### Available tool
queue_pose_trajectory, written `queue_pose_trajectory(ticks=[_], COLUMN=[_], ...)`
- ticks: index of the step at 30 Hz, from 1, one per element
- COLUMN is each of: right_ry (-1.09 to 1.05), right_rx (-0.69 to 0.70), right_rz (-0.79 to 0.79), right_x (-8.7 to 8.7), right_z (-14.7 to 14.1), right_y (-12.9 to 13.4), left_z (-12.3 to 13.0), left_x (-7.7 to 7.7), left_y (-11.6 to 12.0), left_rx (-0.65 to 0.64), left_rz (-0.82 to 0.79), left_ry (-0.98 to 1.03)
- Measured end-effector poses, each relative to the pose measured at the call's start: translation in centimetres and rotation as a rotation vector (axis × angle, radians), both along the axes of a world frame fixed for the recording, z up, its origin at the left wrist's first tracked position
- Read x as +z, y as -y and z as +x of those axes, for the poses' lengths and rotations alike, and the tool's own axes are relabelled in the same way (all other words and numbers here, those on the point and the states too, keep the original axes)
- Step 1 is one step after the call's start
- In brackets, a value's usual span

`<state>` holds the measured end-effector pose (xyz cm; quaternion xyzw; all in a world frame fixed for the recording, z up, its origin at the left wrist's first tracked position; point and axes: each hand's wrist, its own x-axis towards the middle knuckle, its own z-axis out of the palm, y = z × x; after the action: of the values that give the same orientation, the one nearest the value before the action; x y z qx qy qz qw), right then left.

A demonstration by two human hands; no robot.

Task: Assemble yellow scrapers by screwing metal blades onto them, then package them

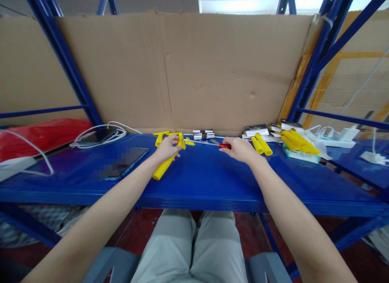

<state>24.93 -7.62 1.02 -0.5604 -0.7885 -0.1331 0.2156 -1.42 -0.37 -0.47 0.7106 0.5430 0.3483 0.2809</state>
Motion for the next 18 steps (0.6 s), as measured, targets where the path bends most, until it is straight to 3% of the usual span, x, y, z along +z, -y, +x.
queue_pose_trajectory(ticks=[9,18], right_ry=[-0.029,-0.016], right_rx=[0.013,-0.047], right_rz=[-0.085,-0.011], right_x=[0.00,-0.20], right_z=[-0.45,-0.31], right_y=[0.06,-0.10], left_z=[0.06,0.08], left_x=[0.34,0.35], left_y=[0.58,0.53], left_rx=[0.010,-0.015], left_rz=[-0.005,-0.012], left_ry=[0.015,0.036])
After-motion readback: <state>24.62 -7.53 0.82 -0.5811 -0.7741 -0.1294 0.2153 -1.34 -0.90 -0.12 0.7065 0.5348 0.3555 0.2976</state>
